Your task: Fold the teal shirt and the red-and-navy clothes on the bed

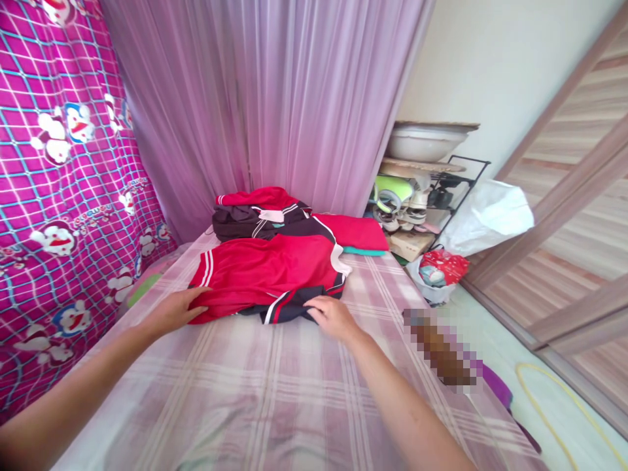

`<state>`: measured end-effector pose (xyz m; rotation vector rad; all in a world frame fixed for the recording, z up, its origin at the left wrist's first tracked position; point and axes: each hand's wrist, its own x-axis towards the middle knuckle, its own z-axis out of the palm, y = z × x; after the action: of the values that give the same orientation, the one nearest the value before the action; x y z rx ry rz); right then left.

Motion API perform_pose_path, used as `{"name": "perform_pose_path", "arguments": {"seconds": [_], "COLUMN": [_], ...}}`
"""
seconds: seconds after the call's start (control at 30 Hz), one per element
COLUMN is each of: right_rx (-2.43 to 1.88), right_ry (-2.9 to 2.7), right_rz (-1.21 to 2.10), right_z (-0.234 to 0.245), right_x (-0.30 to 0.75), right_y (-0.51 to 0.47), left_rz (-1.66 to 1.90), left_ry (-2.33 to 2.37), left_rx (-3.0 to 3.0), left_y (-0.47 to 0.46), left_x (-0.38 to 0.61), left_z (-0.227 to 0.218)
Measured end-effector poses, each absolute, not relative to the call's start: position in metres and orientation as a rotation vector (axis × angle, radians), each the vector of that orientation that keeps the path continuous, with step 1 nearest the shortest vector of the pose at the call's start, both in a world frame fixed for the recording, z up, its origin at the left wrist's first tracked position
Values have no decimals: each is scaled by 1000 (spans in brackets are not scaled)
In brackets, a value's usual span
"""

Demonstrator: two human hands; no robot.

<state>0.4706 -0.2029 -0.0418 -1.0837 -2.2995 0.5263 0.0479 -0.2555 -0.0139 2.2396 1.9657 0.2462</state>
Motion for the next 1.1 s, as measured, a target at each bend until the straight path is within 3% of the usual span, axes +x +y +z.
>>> {"name": "perform_pose_path", "arguments": {"seconds": [0.17, 0.33, 0.57, 0.77, 0.97, 1.1], "right_rx": [-1250, -1324, -1685, -1496, -1790, -1690], "right_ry": [-1643, -1397, -1575, -2074, -2533, -2546], "right_rz": [653, 912, 1279, 1263, 1337, 1494], "right_z": [5, 17, -3, -2, 10, 19], "right_x": [515, 545, 554, 528, 540, 568], "right_y": [-160, -144, -180, -204, -210, -201], "left_rz": [479, 350, -69, -237, -316, -270], "left_ry": [1925, 1696, 1247, 1334, 1374, 1400], "left_rx": [2168, 2429, 2302, 2073, 1931, 1933], "left_y": [-252, -253, -280, -272, -261, -251], "left_x": [50, 71, 83, 81, 86, 83], "left_z": [-4, 9, -2, 11, 29, 25]}}
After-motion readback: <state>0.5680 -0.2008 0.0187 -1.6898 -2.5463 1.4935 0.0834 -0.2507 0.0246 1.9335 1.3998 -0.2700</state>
